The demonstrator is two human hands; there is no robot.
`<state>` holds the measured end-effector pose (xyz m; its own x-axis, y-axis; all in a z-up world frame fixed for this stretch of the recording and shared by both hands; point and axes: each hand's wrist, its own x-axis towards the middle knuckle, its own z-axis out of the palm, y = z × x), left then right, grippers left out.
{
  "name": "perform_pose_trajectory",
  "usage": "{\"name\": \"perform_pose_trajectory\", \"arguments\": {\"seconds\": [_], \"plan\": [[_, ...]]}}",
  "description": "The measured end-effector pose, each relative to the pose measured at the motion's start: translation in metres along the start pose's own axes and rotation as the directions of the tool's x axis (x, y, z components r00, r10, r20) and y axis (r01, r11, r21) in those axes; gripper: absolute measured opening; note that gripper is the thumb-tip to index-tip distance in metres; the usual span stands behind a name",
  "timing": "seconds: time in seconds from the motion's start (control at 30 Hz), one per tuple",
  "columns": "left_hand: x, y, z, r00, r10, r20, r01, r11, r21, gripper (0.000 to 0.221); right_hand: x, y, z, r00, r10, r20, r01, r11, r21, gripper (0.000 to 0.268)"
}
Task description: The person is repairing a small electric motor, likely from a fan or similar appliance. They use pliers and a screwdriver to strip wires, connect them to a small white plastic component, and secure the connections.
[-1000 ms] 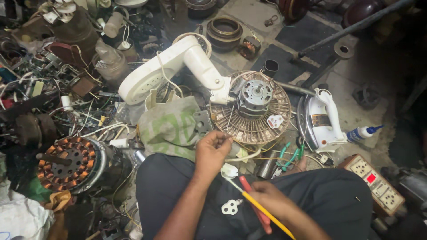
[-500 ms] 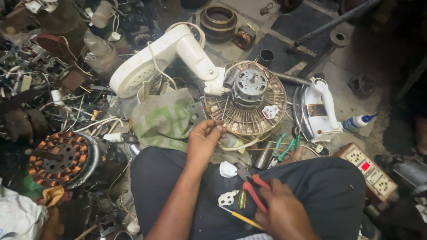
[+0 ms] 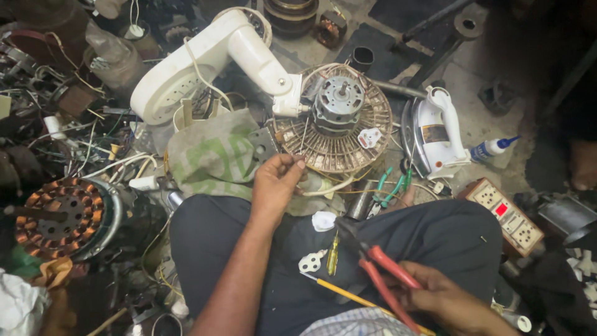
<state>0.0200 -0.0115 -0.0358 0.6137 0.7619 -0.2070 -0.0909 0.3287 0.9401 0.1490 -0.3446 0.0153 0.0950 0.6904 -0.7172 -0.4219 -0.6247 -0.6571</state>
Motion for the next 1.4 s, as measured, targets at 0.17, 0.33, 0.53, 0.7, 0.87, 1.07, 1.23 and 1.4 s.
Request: {"name": "perform_pose_trajectory", "arguments": {"seconds": [0.17,0.33,0.53,0.7,0.87,1.07,1.23,1.4], "plan": [[0.0,-0.003,0.003,0.998,0.056,0.037,-0.057,0.998,0.012,0.012,-0.01,0.003,-0.007,0.986,-0.14,0.087,0.124,0.978,0.168,0.067],[-0.003,0.004,0.016,0.987,0.14,0.082,-0.147,0.986,0.084,0.01,-0.002,-0.01,0.002,0.986,-0.168,0.023,0.164,0.978,0.129,0.05],[-0.007,0.012,0.026,0.991,0.13,0.032,-0.132,0.985,0.109,0.009,0.007,-0.02,-0.003,0.816,-0.525,-0.243,0.489,0.85,-0.194,0.065],[-0.022,0.028,0.044,0.958,0.285,0.018,-0.282,0.933,0.225,0.009,0.026,-0.027,-0.002,0.868,-0.497,-0.007,0.44,0.762,0.475,0.044],[-0.033,0.049,0.055,0.949,0.314,-0.016,-0.285,0.879,0.384,0.01,0.058,-0.041,0.029,0.896,-0.182,-0.405,0.243,0.964,0.104,0.043],[-0.042,0.068,0.061,0.946,0.325,0.022,-0.301,0.847,0.439,0.014,0.058,-0.065,0.049,0.899,-0.416,-0.134,0.413,0.909,-0.052,0.054],[-0.051,0.078,0.062,0.942,0.329,0.069,-0.321,0.818,0.477,0.016,0.058,-0.075,0.054,0.92,-0.316,-0.231,0.25,0.928,-0.276,0.066],[-0.057,0.085,0.065,0.918,0.387,0.092,-0.378,0.778,0.501,0.016,0.072,-0.065,0.043,0.833,-0.525,-0.174,0.411,0.799,-0.439,0.046]]}}
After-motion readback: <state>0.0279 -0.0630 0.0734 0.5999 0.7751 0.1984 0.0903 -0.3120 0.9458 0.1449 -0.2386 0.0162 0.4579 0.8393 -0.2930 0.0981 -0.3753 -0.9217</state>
